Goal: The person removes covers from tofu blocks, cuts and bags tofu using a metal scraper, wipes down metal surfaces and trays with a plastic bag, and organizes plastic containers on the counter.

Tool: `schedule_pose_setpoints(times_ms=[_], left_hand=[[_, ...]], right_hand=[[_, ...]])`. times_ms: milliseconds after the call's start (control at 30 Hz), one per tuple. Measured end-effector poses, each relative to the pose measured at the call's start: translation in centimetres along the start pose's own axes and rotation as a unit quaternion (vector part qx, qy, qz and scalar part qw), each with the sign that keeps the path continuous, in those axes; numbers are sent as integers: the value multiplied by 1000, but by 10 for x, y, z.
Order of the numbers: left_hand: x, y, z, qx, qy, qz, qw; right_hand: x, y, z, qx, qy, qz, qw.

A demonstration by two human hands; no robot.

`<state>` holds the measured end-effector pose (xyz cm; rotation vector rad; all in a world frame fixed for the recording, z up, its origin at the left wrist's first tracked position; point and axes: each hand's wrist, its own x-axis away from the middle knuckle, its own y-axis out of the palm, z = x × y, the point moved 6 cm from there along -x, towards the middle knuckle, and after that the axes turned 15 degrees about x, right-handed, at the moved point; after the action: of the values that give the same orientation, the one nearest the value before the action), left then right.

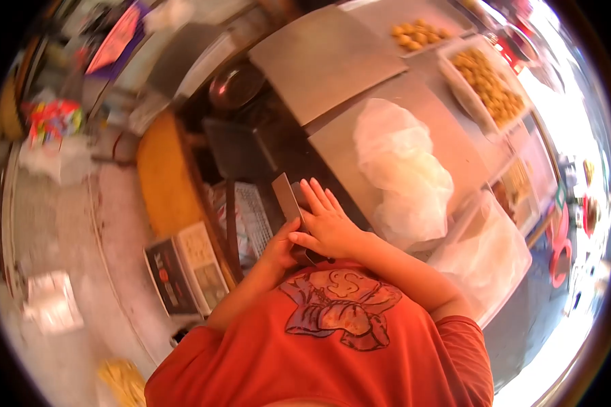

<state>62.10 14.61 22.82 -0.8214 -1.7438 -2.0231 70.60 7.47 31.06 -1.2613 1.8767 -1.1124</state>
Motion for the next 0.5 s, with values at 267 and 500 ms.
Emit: schedule_pose_setpoints(times_ms=[267,500], left_hand=[[85,-32,15,109,193,50,974],[193,-216,183,79,528,107,839]], right_hand=[[-25,37,-51,-512,34,20,858],[-8,38,12,-460,207,36,863]])
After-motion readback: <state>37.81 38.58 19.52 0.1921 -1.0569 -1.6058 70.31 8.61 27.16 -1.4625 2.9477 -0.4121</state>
